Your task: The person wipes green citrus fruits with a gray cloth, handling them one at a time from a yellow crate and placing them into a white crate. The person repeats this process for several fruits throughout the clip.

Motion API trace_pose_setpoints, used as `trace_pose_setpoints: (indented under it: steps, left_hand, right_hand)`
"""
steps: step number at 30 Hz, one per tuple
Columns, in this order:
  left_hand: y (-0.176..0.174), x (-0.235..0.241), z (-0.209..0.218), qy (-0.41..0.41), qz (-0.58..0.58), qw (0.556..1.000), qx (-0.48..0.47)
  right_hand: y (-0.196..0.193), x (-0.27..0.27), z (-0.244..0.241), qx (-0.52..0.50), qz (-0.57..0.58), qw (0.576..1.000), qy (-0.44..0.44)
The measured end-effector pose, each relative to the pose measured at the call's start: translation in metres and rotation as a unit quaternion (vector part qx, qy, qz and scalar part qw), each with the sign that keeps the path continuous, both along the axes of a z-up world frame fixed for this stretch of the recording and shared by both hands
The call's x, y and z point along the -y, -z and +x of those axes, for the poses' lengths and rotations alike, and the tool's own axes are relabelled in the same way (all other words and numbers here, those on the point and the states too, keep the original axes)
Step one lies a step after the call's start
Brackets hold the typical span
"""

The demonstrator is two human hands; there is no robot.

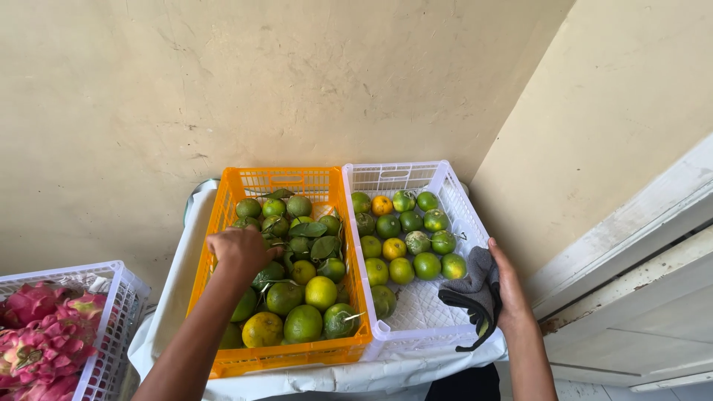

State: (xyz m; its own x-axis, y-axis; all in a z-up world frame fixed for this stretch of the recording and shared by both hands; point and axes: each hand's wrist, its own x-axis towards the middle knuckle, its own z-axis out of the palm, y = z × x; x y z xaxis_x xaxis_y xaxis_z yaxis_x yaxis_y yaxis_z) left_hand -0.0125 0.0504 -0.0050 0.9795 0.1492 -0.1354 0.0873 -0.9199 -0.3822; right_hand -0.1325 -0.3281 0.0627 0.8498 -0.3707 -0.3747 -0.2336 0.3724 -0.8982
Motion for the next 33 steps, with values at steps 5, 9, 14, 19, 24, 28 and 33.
trace_pose_setpoints:
  steps: [5,9,14,19,24,28,33]
  left_hand:
    - [0.013,-0.015,0.012,0.007,-0.14,0.99,0.007]
    - [0.012,-0.002,0.0,0.025,-0.142,0.978,0.149]
    - [-0.065,0.054,-0.077,-0.02,-0.619,0.761,0.196]
    - [-0.076,0.09,-0.11,-0.103,-0.827,0.545,0.092]
    - [-0.018,0.11,-0.073,0.141,-0.904,0.395,0.081]
    - [-0.026,0.105,-0.069,0.158,-0.852,0.481,0.136]
    - [0.0,0.094,-0.042,0.185,-0.713,0.637,0.226]
  right_hand:
    - [0.01,0.006,0.008,0.04,-0.007,0.999,0.008]
    - [0.025,0.016,0.015,0.092,-0.052,0.994,0.026]
    - [0.018,-0.012,-0.006,0.175,-0.229,0.956,0.054]
    - [0.013,-0.061,-0.032,0.365,-0.426,0.826,-0.049]
    - [0.005,-0.126,-0.021,0.496,-0.532,0.617,-0.301]
    - [0.018,-0.145,0.028,0.566,-0.49,0.617,-0.244]
    - [0.012,-0.155,0.058,0.459,-0.331,0.763,-0.314]
